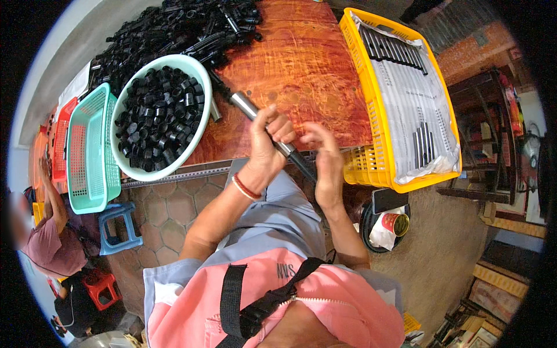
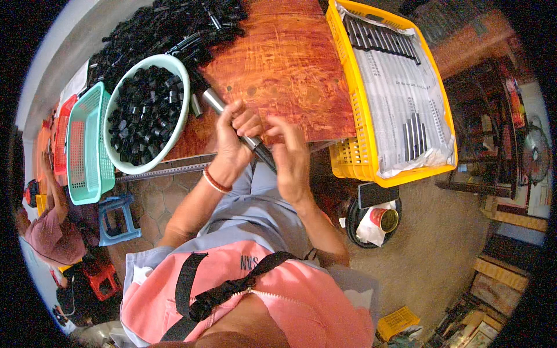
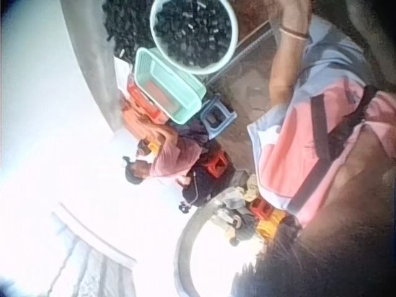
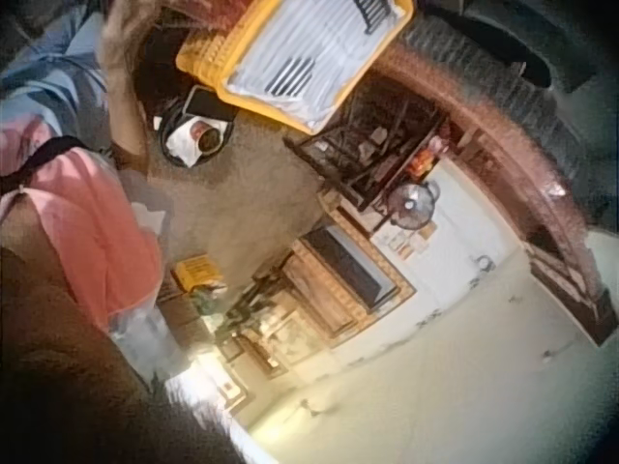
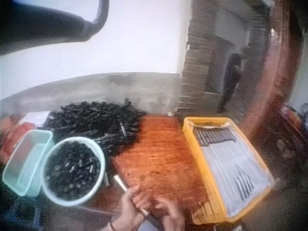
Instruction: The person repeatedly picks up a metal rod and a black plastic cap, screws the cap onto the rod, and places the assembled unit into a green basket. This process is repeated multiple times with components from a yellow crate and a white bowl.
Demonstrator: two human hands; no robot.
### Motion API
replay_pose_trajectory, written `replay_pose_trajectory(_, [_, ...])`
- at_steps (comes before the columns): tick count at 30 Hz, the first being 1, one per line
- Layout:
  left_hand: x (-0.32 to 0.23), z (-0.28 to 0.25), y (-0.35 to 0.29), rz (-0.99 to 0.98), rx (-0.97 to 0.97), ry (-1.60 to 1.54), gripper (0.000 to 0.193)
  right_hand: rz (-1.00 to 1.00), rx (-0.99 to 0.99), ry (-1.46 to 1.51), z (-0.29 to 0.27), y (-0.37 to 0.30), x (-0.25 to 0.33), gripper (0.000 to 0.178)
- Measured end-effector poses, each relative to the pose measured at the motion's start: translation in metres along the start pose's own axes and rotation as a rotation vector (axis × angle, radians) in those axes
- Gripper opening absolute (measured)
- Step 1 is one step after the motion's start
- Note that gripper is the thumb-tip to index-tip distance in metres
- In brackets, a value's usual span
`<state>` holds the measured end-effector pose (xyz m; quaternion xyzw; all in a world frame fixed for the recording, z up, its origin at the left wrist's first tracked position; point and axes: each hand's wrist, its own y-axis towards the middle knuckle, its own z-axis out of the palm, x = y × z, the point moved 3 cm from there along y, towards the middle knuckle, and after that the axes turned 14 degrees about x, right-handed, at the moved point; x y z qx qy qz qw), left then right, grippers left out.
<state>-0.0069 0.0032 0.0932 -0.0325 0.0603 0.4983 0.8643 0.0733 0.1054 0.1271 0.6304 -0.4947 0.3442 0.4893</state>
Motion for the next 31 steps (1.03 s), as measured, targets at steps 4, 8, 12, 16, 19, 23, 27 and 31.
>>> replay_pose_trajectory(4, [-0.004,-0.01,0.001,0.031,0.031,0.006,0.031,0.006,-0.131,0.055,-0.005,-0.001,0.001,0.062])
replay_pose_trajectory(8, [-0.026,-0.01,0.008,0.081,0.117,-0.149,0.031,-0.074,-0.193,-0.036,-0.008,-0.011,-0.005,0.062])
replay_pose_trajectory(12, [-0.004,-0.008,-0.002,0.045,0.106,-0.013,0.032,-0.09,-0.188,-0.06,0.006,0.005,0.003,0.06])
replay_pose_trajectory(16, [-0.011,-0.006,-0.002,0.049,0.055,-0.015,0.033,-0.081,-0.134,-0.048,0.011,0.009,0.002,0.061])
replay_pose_trajectory(19, [-0.013,-0.013,0.004,0.009,-0.007,-0.142,0.032,-0.07,-0.108,-0.002,0.009,0.009,0.003,0.063])
replay_pose_trajectory(23, [-0.039,-0.02,0.008,0.041,0.108,-0.322,0.034,-0.101,-0.238,0.007,-0.009,-0.004,-0.005,0.064])
replay_pose_trajectory(27, [0.019,-0.008,-0.01,-0.126,0.056,-0.147,0.033,-0.096,-0.124,-0.063,0.016,0.01,0.002,0.07])
replay_pose_trajectory(31, [0.016,-0.009,-0.014,-0.087,0.029,-0.159,0.032,-0.072,-0.151,-0.069,0.02,0.012,-0.006,0.076])
